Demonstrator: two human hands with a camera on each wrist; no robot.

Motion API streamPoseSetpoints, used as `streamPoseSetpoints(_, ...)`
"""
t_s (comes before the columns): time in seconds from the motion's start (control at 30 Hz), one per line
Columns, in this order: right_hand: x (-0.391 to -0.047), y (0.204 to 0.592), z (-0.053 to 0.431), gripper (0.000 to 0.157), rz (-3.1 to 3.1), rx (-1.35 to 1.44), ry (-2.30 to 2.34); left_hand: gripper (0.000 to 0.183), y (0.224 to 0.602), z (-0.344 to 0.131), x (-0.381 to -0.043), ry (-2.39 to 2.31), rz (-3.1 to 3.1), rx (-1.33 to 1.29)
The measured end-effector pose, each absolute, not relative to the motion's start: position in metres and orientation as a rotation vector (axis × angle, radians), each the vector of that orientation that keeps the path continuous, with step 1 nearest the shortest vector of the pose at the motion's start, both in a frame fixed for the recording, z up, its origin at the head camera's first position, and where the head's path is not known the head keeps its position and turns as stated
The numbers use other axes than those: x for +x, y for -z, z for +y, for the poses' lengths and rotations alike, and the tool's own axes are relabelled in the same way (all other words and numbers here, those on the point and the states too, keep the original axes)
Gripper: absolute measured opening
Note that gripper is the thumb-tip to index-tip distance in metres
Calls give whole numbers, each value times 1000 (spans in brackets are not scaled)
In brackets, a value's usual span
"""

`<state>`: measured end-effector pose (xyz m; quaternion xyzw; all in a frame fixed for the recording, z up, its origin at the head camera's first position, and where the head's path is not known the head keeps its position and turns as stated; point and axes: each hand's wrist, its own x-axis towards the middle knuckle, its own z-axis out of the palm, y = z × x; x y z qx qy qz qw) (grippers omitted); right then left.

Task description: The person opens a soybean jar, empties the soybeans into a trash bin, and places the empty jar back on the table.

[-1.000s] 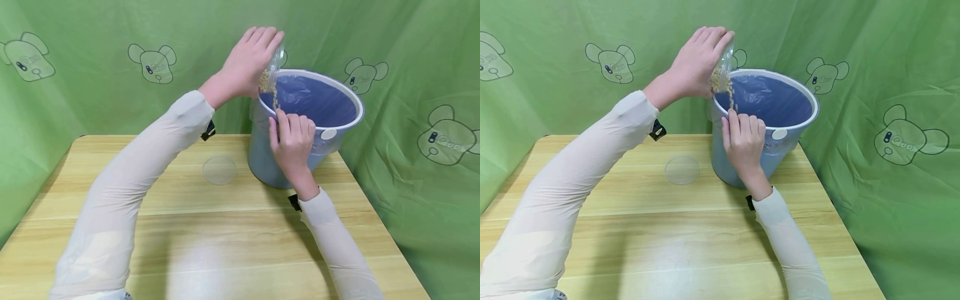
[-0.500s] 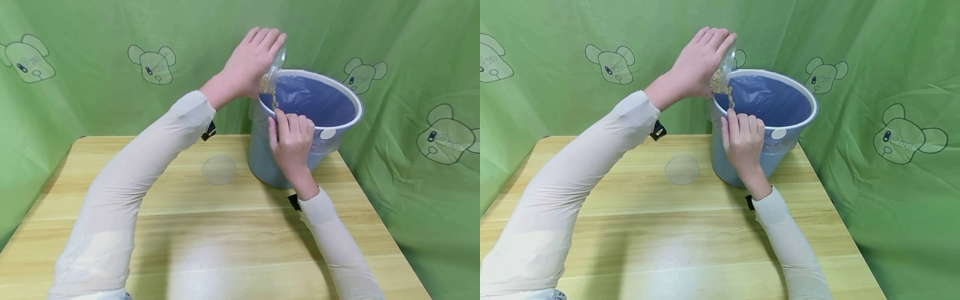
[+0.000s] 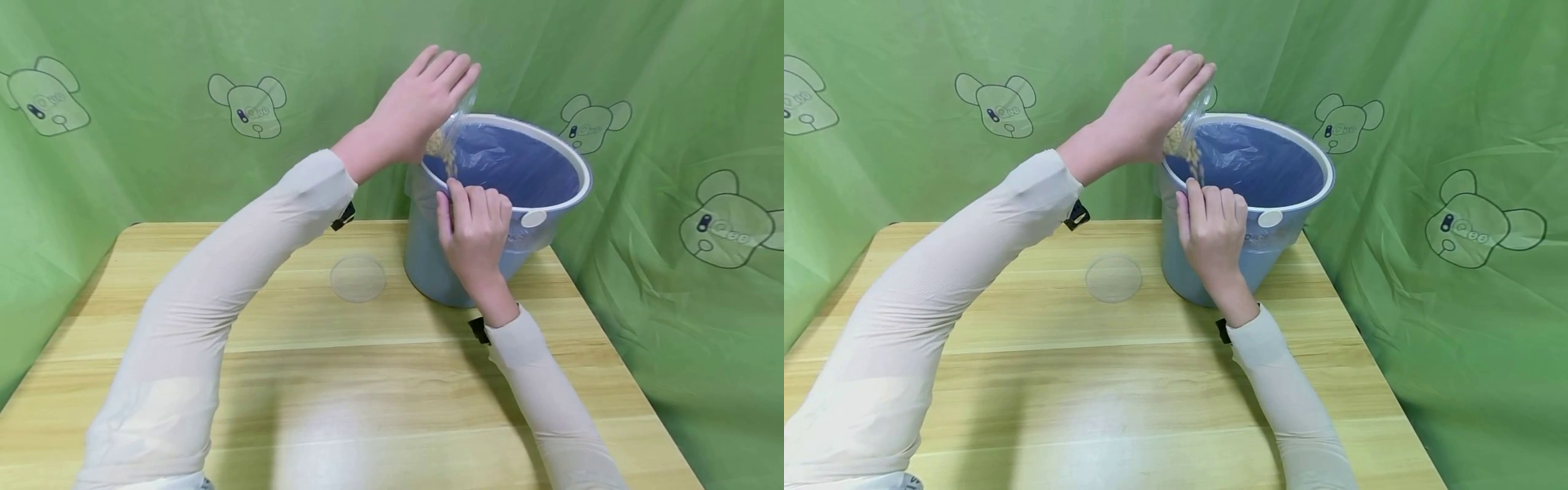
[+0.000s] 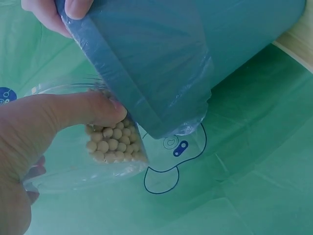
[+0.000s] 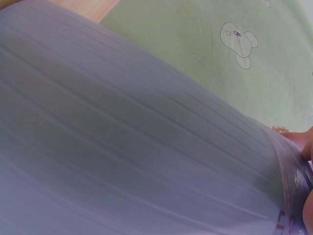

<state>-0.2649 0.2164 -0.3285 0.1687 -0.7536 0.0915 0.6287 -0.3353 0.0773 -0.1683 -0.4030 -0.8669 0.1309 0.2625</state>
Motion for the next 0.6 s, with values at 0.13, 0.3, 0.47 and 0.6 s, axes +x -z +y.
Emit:
streamPoseSetpoints(0.13,-265,329,215,21,-1724,387,-210,106,170,78,-334,-386,-2314,-1104)
streamPoseSetpoints(0.3,-265,330,214,21,-1725,390,-206,101,172,77,-332,-388,-2273,-1121)
streamPoseSetpoints(0.47,-265,329,214,21,-1720,388,-210,98,173,78,-331,-396,-2257,-1133)
streamPoseSetpoints(0.6,-264,329,215,21,-1717,384,-214,100,173,79,-331,-398,-2245,-1145)
